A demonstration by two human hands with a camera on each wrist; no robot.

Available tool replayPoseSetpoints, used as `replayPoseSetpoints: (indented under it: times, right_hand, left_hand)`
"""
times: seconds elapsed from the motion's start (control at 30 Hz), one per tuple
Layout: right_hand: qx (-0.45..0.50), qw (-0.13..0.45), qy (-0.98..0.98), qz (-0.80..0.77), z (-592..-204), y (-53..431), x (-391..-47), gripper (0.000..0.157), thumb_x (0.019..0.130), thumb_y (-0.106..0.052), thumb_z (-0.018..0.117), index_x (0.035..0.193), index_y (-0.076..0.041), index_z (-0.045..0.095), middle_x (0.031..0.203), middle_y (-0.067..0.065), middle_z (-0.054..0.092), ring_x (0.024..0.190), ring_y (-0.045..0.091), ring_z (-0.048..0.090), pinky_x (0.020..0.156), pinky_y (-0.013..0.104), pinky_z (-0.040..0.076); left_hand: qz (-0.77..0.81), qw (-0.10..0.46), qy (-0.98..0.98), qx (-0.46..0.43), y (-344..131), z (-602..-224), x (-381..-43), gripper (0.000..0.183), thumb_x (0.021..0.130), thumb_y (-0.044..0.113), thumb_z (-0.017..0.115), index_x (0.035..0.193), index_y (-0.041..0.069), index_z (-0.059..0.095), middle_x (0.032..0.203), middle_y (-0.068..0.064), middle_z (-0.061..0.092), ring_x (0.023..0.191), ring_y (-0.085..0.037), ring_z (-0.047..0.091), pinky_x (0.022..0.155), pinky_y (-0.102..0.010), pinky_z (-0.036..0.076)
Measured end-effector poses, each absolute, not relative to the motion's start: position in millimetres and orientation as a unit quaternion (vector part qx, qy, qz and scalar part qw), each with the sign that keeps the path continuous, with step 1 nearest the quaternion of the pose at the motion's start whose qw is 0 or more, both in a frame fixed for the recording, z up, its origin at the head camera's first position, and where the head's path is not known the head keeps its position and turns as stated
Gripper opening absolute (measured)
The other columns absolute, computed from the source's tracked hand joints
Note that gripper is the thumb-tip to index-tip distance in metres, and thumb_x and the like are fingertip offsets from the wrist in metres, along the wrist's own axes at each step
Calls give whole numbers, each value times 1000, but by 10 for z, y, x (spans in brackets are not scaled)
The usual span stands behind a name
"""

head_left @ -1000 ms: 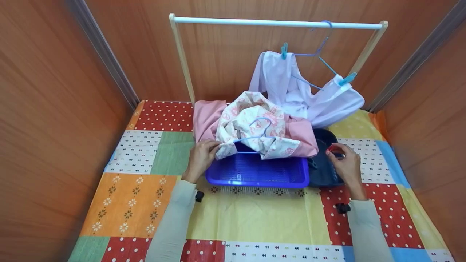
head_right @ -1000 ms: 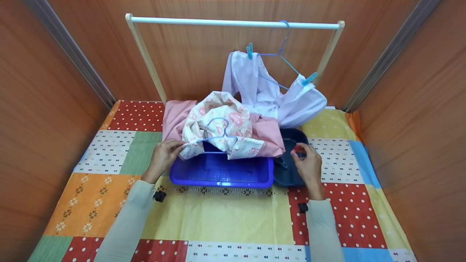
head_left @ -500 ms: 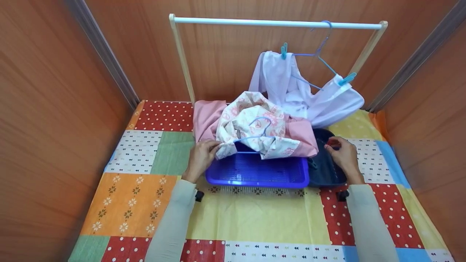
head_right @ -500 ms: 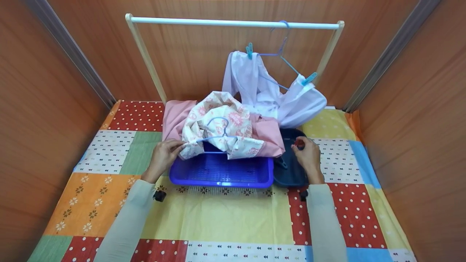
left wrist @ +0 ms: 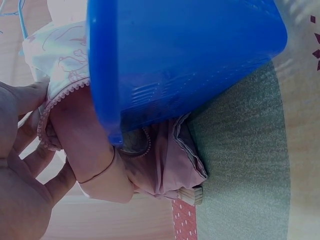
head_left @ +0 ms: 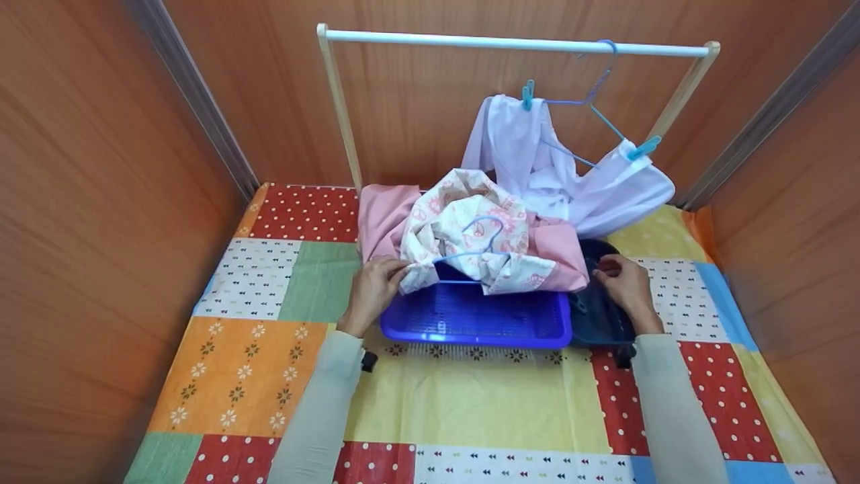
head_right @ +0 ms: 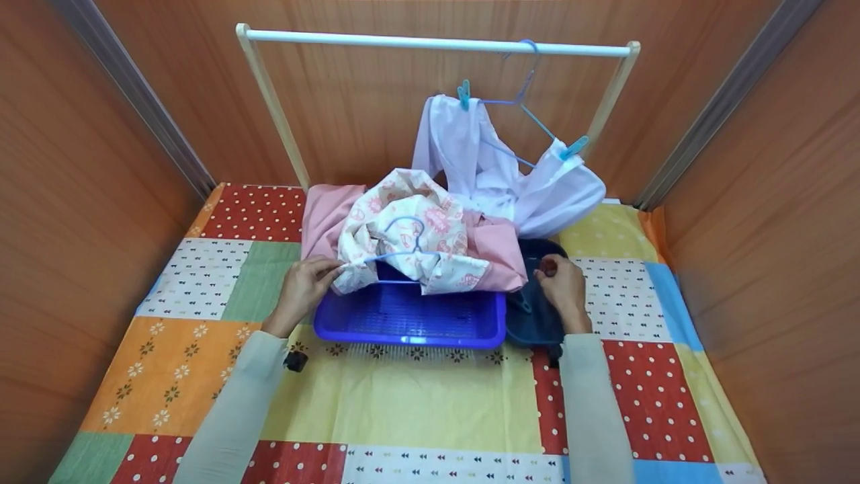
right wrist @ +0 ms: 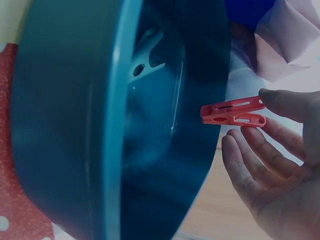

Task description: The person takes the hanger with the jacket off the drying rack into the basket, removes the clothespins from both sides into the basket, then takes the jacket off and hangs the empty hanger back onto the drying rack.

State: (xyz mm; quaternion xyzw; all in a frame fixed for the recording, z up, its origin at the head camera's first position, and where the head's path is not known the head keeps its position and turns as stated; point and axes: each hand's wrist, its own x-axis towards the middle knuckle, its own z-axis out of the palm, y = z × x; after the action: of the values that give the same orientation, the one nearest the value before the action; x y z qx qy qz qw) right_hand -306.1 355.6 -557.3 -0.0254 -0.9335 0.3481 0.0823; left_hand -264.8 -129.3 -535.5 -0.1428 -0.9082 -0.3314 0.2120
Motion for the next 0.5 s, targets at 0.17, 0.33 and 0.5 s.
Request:
replayPoseSetpoints:
  times: [0.17,0.33,0.5]
  right_hand:
    - [-31,87,-933,346,-5564,3581,-3036,38,89,-15,70,122,2,63,110,23,71,97,35,70,77,25,49]
    - [-39,103,-933,342,-5494,3565,-2981,34,91,-17,68,120,0,65,109,22,71,98,35,70,79,28,48]
    - [-27,136,-927,349,-5352,3498,-2900,30,91,-18,68,115,-1,68,105,19,72,95,34,70,75,20,45]
  left_hand:
    - [-330,215,-908,-145,-1291,-5355,-2647,12,90,19,71,98,14,79,91,-4,75,88,-23,69,81,-41,54]
    - [-333,217,-905,-150,-1289,-5352,-2649,13,90,19,71,99,13,79,90,-4,75,87,-23,69,81,-40,54]
    - [-335,218,-904,-150,-1289,-5353,-2651,12,89,18,72,97,14,79,87,-3,74,84,-21,69,77,-39,54]
